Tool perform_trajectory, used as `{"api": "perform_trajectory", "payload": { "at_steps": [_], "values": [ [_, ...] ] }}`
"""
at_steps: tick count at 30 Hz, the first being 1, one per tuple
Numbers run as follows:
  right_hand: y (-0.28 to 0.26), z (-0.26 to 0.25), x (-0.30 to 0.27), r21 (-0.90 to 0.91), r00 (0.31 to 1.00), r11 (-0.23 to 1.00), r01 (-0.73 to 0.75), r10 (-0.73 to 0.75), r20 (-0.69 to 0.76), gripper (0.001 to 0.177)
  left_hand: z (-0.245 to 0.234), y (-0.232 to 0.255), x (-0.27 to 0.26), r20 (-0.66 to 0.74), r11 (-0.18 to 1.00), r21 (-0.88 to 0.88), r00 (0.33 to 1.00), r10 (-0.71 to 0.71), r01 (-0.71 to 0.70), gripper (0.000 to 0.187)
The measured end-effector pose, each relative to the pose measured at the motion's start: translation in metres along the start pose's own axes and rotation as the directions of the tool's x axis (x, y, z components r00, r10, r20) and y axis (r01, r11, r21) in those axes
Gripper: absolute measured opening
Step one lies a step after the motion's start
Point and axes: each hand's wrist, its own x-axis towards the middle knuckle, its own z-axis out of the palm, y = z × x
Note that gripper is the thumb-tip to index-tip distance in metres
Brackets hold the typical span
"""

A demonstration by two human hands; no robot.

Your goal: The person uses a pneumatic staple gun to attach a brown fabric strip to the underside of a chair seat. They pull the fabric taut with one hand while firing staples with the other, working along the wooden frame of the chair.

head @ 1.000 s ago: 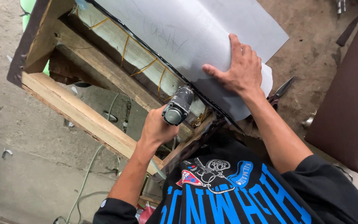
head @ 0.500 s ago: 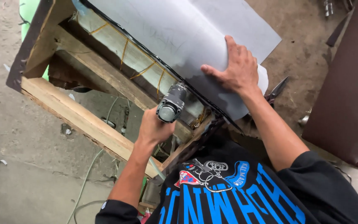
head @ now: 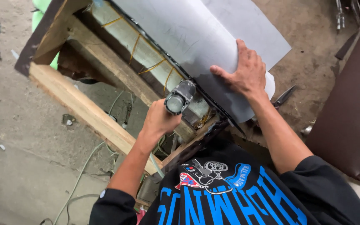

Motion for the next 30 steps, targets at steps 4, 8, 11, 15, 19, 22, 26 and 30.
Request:
{"api": "perform_trajectory", "payload": {
  "at_steps": [4, 8, 11, 15, 19, 22, 26, 30],
  "values": [
    [-0.003, -0.006, -0.005, 0.009, 0.999, 1.0, -0.029, 0.028, 0.028, 0.113, -0.003, 0.005, -0.019, -0.029, 0.988, -0.078, 0.991, 0.132, -0.134, 0.011],
    [0.003, -0.001, -0.002, 0.021, 1.0, 1.0, 0.006, -0.006, 0.024, 0.113, -0.031, 0.015, -0.075, 0.035, 0.995, -0.09, 0.998, 0.046, -0.043, 0.026],
    [-0.001, -0.007, -0.004, 0.035, 0.999, 0.999, -0.012, 0.01, 0.051, 0.113, -0.062, 0.02, -0.123, 0.091, 0.998, -0.015, 0.995, -0.052, 0.054, 0.024],
    [-0.004, -0.009, -0.005, 0.039, 0.999, 0.999, -0.01, 0.008, 0.044, 0.116, -0.125, 0.047, -0.165, 0.236, 0.72, 0.63, 0.811, -0.535, 0.292, 0.03],
    [-0.001, -0.005, -0.005, 0.049, 0.999, 0.999, -0.02, 0.018, 0.046, 0.111, -0.199, 0.015, -0.183, -0.008, 0.298, 0.875, 0.627, -0.779, 0.381, 0.028],
    [0.0, -0.004, -0.001, 0.042, 0.999, 0.999, -0.026, 0.025, 0.025, 0.11, -0.235, -0.083, -0.184, -0.25, 0.162, 0.897, 0.777, -0.578, 0.41, 0.035],
    [-0.021, -0.015, 0.001, 0.102, 0.987, 0.983, -0.155, 0.149, 0.066, 0.11, -0.226, -0.078, -0.152, -0.264, 0.364, 0.77, 0.782, -0.565, 0.523, 0.064],
    [-0.051, -0.028, 0.03, 0.138, 0.978, 0.976, -0.168, 0.147, 0.147, 0.108, -0.152, -0.104, -0.091, -0.206, 0.978, 0.17, 0.967, 0.152, -0.118, 0.069]
  ]
}}
